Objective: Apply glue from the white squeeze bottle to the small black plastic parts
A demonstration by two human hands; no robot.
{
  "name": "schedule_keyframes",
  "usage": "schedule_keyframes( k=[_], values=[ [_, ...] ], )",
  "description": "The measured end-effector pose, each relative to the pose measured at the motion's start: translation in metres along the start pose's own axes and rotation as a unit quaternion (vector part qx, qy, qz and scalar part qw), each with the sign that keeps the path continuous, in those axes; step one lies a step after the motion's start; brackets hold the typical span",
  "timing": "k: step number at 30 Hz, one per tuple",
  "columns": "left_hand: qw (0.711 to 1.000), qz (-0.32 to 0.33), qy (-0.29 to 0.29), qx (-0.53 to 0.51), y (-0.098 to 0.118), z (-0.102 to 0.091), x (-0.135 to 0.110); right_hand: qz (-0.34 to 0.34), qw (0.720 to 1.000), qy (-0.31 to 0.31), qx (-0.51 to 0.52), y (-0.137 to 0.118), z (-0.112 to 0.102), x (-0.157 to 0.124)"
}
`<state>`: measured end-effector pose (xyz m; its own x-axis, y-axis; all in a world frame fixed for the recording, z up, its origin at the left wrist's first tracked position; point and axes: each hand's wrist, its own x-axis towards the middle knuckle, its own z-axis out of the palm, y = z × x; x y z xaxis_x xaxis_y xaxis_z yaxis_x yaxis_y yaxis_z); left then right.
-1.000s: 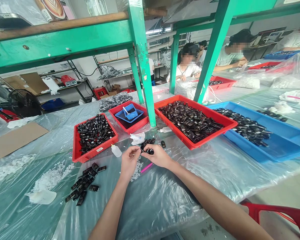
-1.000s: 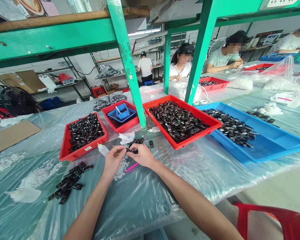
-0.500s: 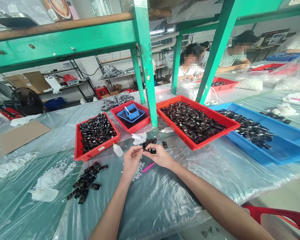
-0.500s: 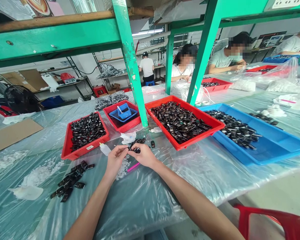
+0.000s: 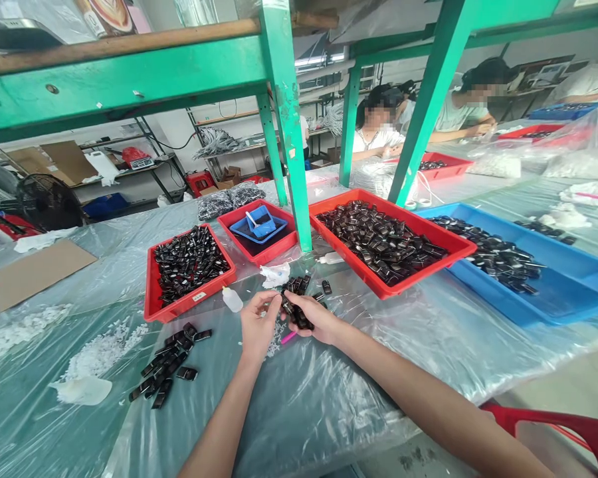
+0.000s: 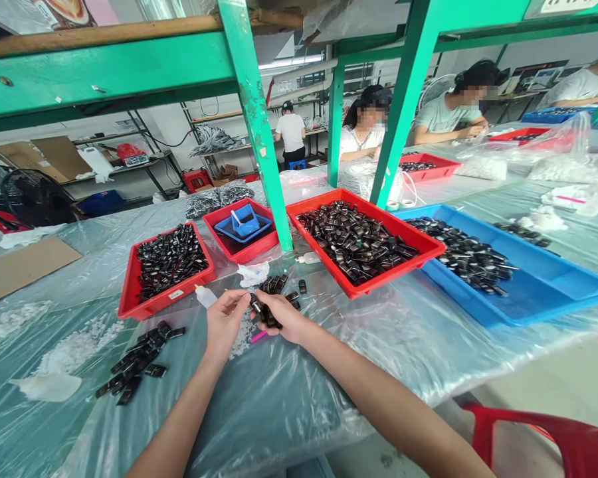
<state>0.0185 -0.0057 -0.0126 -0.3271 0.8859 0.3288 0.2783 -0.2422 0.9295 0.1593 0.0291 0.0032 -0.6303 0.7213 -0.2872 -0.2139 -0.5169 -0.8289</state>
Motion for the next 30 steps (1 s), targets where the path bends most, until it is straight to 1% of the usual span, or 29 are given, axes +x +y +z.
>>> schedule_keyframes(
  k=[2, 3, 6, 8, 10, 12, 13, 14, 15, 16, 17, 18, 19, 21, 23, 27, 30],
  values=[
    [0.998, 0.033, -0.03, 0.053, 0.002, 0.0, -0.002, 0.014, 0.999, -0.003, 0.031, 0.0, 0.0, 0.0],
    [0.994, 0.059, -0.033, 0.081, 0.003, 0.0, -0.002, 0.014, 0.999, -0.002, 0.043, -0.001, 0.0, 0.0],
    [0.983, 0.122, -0.004, 0.138, 0.003, -0.005, -0.001, -0.01, 0.998, 0.007, 0.062, -0.007, -0.005, 0.0],
    [0.978, 0.131, 0.007, 0.16, 0.001, -0.009, 0.003, -0.038, 0.997, 0.019, 0.057, -0.013, -0.011, 0.001],
    [0.973, 0.131, -0.001, 0.188, -0.003, -0.013, 0.006, -0.081, 0.995, 0.048, 0.016, -0.019, -0.019, 0.001],
    [0.965, 0.137, -0.021, 0.223, -0.008, -0.016, 0.009, -0.138, 0.981, 0.105, -0.086, -0.026, -0.028, 0.002],
    [0.959, 0.142, -0.033, 0.242, -0.011, -0.017, 0.009, -0.169, 0.962, 0.14, -0.162, -0.029, -0.033, 0.002],
    [0.953, 0.147, -0.044, 0.262, -0.014, -0.017, 0.009, -0.199, 0.932, 0.174, -0.249, -0.032, -0.037, 0.002],
    [0.946, 0.151, -0.054, 0.283, -0.017, -0.017, 0.009, -0.224, 0.891, 0.201, -0.34, -0.034, -0.042, 0.001],
    [0.938, 0.154, -0.062, 0.304, -0.02, -0.017, 0.008, -0.234, 0.847, 0.218, -0.425, -0.036, -0.045, 0.0],
    [0.93, 0.156, -0.069, 0.325, -0.022, -0.017, 0.007, -0.229, 0.806, 0.224, -0.498, -0.037, -0.049, -0.001],
    [0.923, 0.157, -0.073, 0.343, -0.023, -0.017, 0.007, -0.21, 0.773, 0.221, -0.556, -0.038, -0.051, -0.002],
    [0.917, 0.157, -0.076, 0.359, -0.025, -0.017, 0.006, -0.182, 0.75, 0.213, -0.599, -0.037, -0.054, -0.004],
    [0.909, 0.159, -0.079, 0.378, -0.026, -0.017, 0.005, -0.126, 0.723, 0.192, -0.651, -0.036, -0.057, -0.007],
    [0.904, 0.161, -0.085, 0.388, -0.026, -0.018, 0.005, -0.091, 0.708, 0.18, -0.677, -0.035, -0.06, -0.009],
    [0.897, 0.137, -0.114, 0.404, -0.023, -0.019, 0.005, -0.061, 0.696, 0.171, -0.695, -0.037, -0.061, -0.013],
    [0.893, 0.112, -0.134, 0.416, -0.019, -0.019, 0.004, -0.062, 0.69, 0.172, -0.7, -0.039, -0.058, -0.013]
  ],
)
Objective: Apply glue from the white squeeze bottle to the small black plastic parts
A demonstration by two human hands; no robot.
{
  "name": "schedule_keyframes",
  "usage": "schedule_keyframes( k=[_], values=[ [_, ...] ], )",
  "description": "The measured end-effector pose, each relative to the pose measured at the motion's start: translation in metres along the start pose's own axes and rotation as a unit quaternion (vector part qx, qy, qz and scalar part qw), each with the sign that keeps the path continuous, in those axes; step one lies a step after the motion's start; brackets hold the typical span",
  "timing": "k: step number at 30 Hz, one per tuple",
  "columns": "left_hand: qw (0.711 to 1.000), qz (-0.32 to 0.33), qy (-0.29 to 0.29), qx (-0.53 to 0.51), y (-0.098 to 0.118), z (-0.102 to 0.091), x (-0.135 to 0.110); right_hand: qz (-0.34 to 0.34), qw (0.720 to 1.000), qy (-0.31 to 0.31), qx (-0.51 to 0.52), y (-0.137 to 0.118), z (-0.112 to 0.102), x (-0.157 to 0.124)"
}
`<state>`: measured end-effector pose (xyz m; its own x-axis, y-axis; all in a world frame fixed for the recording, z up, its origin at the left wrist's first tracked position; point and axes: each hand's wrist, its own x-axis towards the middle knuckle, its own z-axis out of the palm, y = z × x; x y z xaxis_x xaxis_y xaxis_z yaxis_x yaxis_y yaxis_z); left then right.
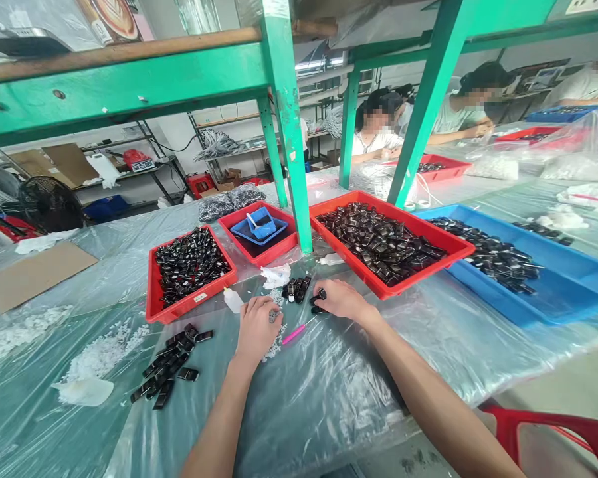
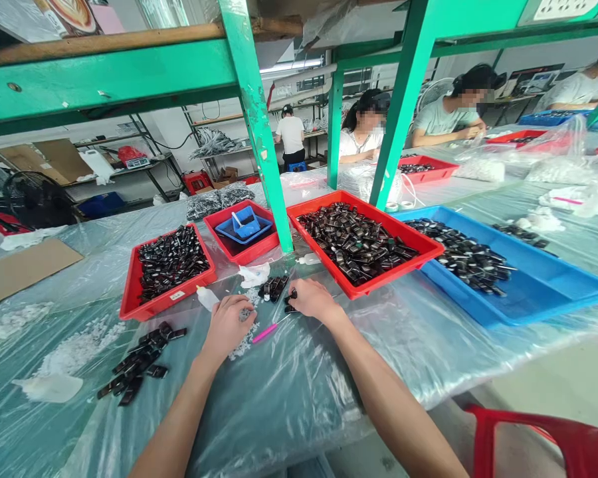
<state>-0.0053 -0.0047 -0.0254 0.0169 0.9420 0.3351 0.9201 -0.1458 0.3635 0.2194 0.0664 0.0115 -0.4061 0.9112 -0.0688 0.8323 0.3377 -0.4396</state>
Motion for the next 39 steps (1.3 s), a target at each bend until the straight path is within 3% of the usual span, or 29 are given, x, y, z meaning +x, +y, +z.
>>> schedule_keyframes(
  k=[6, 16, 27, 33, 39],
  values=[
    [1.0, 0.007, -0.011, 0.01, 0.004, -0.002, 0.001, -0.017, 0.998, 0.048, 0.04, -0.013, 0.003, 0.001],
    [1.0, 0.024, -0.003, -0.002, -0.001, -0.001, 0.001, -0.046, 0.994, 0.041, 0.092, -0.026, 0.017, -0.001],
    [0.999, 0.039, 0.007, -0.005, 0.003, -0.002, 0.002, -0.062, 0.988, 0.064, 0.129, -0.028, 0.017, -0.001],
    [0.998, 0.022, 0.041, -0.045, 0.004, -0.003, 0.003, -0.07, 0.99, 0.051, 0.116, -0.031, 0.019, -0.004],
    [0.993, -0.01, -0.008, -0.117, 0.01, -0.001, 0.002, -0.074, 0.989, 0.035, 0.122, -0.035, 0.026, -0.006]
  ],
)
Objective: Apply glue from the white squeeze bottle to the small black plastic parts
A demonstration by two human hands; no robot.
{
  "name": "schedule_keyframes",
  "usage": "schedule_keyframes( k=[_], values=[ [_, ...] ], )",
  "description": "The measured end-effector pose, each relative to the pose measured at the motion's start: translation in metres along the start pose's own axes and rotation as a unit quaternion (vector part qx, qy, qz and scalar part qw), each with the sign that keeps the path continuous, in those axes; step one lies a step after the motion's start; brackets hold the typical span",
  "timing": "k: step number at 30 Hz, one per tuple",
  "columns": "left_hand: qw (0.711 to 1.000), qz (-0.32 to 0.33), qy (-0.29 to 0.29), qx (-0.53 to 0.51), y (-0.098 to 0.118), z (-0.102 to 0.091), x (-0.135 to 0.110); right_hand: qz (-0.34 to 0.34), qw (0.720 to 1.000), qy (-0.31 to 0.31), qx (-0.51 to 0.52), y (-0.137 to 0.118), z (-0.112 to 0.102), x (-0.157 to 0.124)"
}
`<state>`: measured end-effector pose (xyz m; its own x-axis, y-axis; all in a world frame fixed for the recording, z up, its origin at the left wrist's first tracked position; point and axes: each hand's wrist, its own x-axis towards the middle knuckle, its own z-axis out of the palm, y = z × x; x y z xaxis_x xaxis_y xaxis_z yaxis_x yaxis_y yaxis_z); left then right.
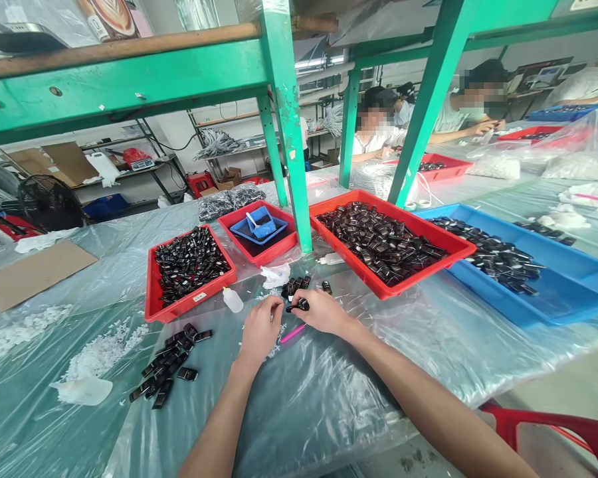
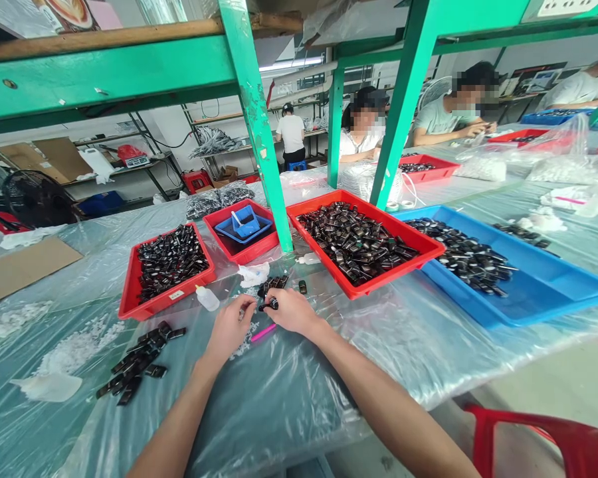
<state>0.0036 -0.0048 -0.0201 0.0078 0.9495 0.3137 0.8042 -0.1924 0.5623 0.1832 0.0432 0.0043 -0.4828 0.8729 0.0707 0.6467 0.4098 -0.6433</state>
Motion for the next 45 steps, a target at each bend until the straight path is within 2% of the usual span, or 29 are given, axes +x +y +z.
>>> schedule_keyframes(
  k=[6, 14, 25, 33, 45],
  values=[
    [0.997, -0.014, 0.004, -0.081, 0.002, 0.002, 0.001, -0.032, 0.997, 0.016, 0.061, 0.004, 0.001, 0.003],
    [0.976, -0.028, 0.012, -0.217, 0.006, 0.003, 0.003, -0.061, 0.992, 0.019, 0.106, 0.006, 0.003, 0.004],
    [0.96, -0.028, -0.002, -0.278, 0.001, 0.0, 0.005, -0.074, 0.986, 0.018, 0.151, 0.007, 0.0, 0.006],
    [0.936, -0.072, -0.015, -0.345, -0.004, 0.001, 0.008, -0.094, 0.965, -0.001, 0.245, 0.011, -0.001, 0.01],
    [0.918, -0.105, -0.018, -0.383, 0.004, -0.004, 0.01, -0.091, 0.959, -0.003, 0.27, 0.012, -0.001, 0.011]
  ],
)
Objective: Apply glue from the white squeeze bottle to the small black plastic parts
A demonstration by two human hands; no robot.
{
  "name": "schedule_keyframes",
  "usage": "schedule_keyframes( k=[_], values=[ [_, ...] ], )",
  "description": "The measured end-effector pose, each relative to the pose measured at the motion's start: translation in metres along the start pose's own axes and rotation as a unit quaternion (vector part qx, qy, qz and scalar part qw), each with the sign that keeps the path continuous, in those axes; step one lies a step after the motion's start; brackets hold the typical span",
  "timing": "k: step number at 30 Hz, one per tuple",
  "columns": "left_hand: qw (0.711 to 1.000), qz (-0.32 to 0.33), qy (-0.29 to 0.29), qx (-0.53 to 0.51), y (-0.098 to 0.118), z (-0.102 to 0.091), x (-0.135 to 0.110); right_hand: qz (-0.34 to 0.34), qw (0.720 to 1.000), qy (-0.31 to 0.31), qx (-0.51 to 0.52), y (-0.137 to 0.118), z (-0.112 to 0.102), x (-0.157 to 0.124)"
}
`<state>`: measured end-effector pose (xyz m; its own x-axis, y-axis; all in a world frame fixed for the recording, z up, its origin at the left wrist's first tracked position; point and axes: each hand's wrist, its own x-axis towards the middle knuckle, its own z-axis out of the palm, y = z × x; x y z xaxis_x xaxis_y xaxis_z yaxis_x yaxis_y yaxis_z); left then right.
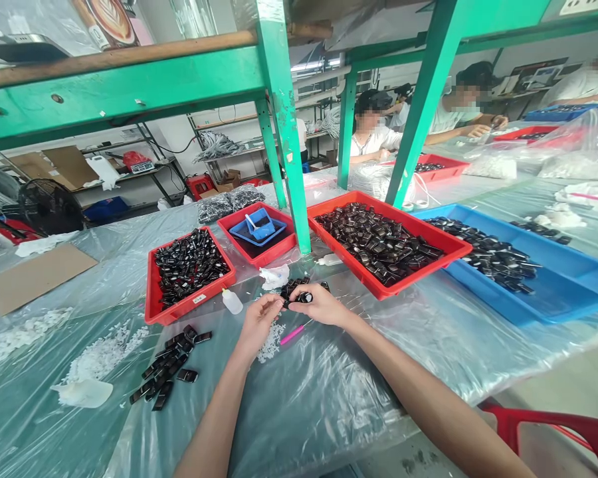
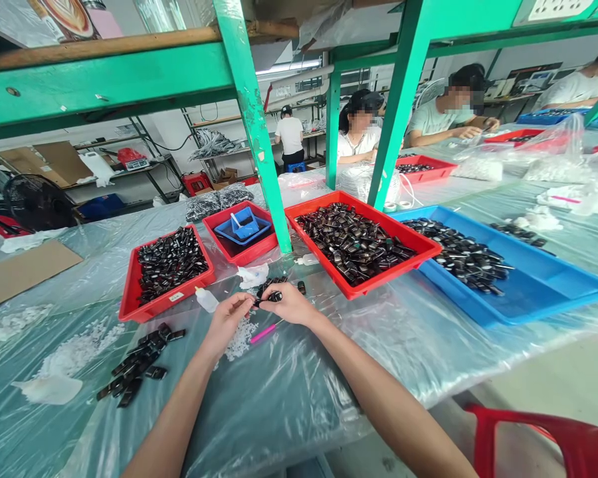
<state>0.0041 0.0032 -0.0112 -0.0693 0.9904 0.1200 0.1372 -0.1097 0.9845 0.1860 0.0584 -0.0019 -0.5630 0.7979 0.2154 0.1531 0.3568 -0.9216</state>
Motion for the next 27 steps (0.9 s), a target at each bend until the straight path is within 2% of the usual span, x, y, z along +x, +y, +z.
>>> schedule_keyframes(
  k=[5, 12, 20, 24, 27],
  values=[
    [1.0, -0.007, -0.002, 0.0, 0.001, -0.001, -0.002, 0.001, 1.0, -0.019, 0.016, -0.006, -0.002, -0.002],
    [0.999, -0.021, 0.0, -0.029, 0.002, -0.002, -0.002, 0.053, 0.997, -0.02, 0.043, -0.015, -0.002, -0.004],
    [0.998, -0.024, 0.016, -0.064, 0.003, -0.001, -0.002, 0.031, 0.998, -0.02, 0.055, -0.013, 0.001, -0.003],
    [0.999, -0.001, 0.037, -0.031, 0.0, 0.002, -0.003, 0.108, 0.986, -0.01, 0.124, -0.013, 0.004, -0.003],
    [0.997, 0.051, 0.049, 0.041, 0.0, 0.005, -0.005, 0.159, 0.968, 0.001, 0.192, -0.016, 0.005, -0.003]
  ],
)
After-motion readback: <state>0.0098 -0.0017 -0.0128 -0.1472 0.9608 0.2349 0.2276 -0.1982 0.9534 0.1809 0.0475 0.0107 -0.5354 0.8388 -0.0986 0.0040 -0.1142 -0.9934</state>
